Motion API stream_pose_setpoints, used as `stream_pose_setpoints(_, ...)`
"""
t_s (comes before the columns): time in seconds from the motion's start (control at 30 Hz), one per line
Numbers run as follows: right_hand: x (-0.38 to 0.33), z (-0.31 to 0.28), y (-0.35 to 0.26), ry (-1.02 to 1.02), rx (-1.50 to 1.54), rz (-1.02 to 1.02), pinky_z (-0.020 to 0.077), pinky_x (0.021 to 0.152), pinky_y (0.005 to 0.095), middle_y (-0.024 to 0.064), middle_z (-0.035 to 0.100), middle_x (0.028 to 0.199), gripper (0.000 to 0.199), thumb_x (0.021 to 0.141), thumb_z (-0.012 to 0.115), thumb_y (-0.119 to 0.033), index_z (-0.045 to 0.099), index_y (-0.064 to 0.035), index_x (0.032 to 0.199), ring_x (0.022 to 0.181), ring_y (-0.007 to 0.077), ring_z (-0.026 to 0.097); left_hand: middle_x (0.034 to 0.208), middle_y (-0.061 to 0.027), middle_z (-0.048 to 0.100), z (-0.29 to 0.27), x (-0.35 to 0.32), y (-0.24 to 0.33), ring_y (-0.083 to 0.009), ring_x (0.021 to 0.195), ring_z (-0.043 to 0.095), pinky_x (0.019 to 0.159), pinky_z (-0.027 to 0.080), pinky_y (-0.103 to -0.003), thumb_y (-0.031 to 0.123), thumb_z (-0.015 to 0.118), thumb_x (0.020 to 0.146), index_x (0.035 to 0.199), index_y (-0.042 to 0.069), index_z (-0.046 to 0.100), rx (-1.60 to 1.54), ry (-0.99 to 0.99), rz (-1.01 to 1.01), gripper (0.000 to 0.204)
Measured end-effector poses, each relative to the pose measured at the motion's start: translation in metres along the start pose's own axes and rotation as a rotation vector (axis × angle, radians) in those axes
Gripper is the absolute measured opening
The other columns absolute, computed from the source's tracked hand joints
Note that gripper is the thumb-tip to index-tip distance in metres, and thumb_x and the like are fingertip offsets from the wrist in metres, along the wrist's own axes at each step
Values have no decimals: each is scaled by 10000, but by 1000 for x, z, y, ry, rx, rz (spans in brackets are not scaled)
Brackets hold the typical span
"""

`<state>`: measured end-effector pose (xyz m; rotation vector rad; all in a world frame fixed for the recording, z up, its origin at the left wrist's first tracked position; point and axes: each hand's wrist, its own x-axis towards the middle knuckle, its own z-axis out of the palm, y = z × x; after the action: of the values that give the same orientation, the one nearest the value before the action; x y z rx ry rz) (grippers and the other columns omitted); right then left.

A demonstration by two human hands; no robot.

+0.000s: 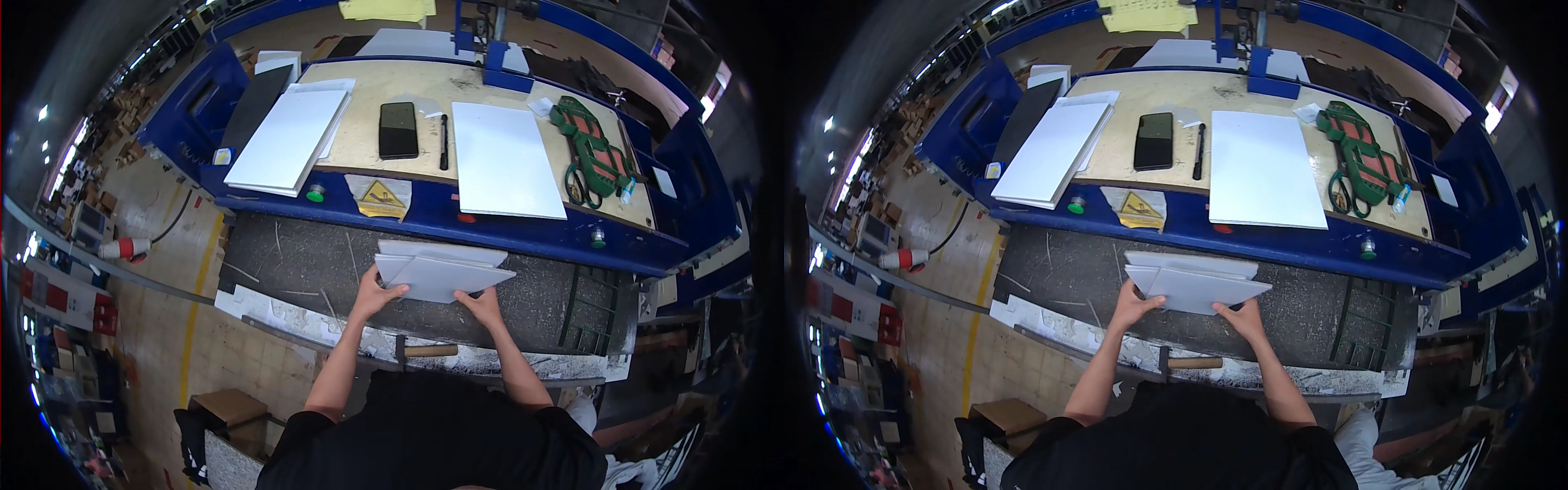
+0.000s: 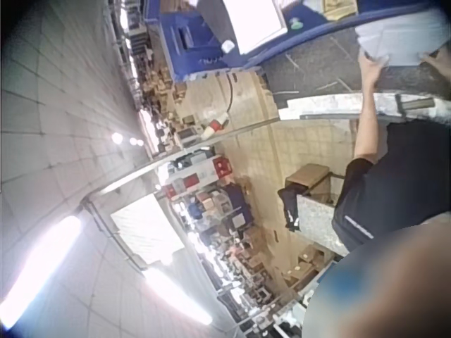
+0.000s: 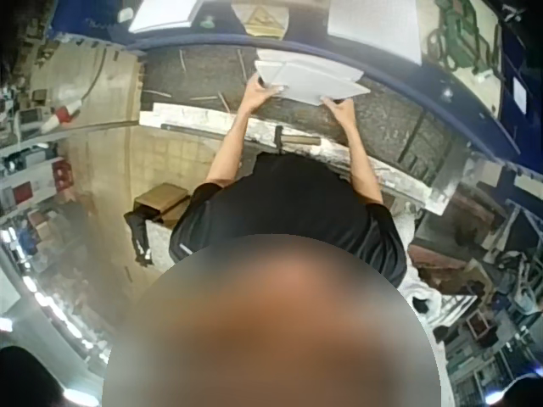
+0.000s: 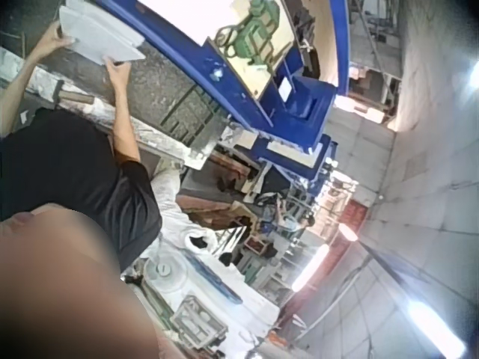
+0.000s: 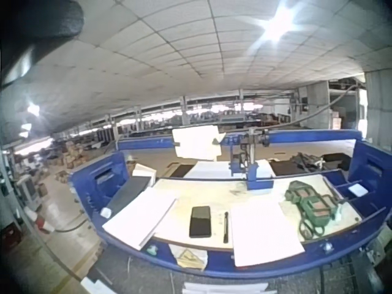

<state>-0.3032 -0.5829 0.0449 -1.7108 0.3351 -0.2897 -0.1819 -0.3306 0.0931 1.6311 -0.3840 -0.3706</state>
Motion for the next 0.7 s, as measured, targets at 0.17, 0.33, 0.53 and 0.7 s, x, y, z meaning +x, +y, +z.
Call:
stream_pose_setpoints(0.17,-1,7,-42,17,116,-26,452,922,342,143,652,1075,592,705,835,-281,589,36,1139,1045,223,594,1072,-128,635,19,5,-3,-203,1016,594,907,463,-349,167,857,680,1176,-19,515,-187,9,-47,630)
stream_pose_setpoints(0.33,-6,23,-40,84,79,-173,467,893,338,121,591,1097,720,666,857,-256,473,9,1214,1008,209,582,1238,-180,476,32,-15,-9,-269,1132,518,955,431,-375,205,870,658,1345,21,205,-161,110,124,973)
stream_pose_setpoints(0.53,-3,32,-63,111,134,-104,461,900,340,121,555,1116,804,634,876,-276,425,-3,1241,1047,199,554,1188,-142,526,23,-20,-21,-236,1108,532,957,426,-367,189,861,665,1308,30,311,-121,116,82,861)
stream_pose_setpoints(0.7,-8,40,-46,260,146,-166,472,881,352,120,571,1090,796,629,877,-291,443,12,1223,1013,220,574,1117,-115,577,30,-16,-16,-204,1056,561,926,440,-345,200,851,675,1228,21,433,-246,175,73,717)
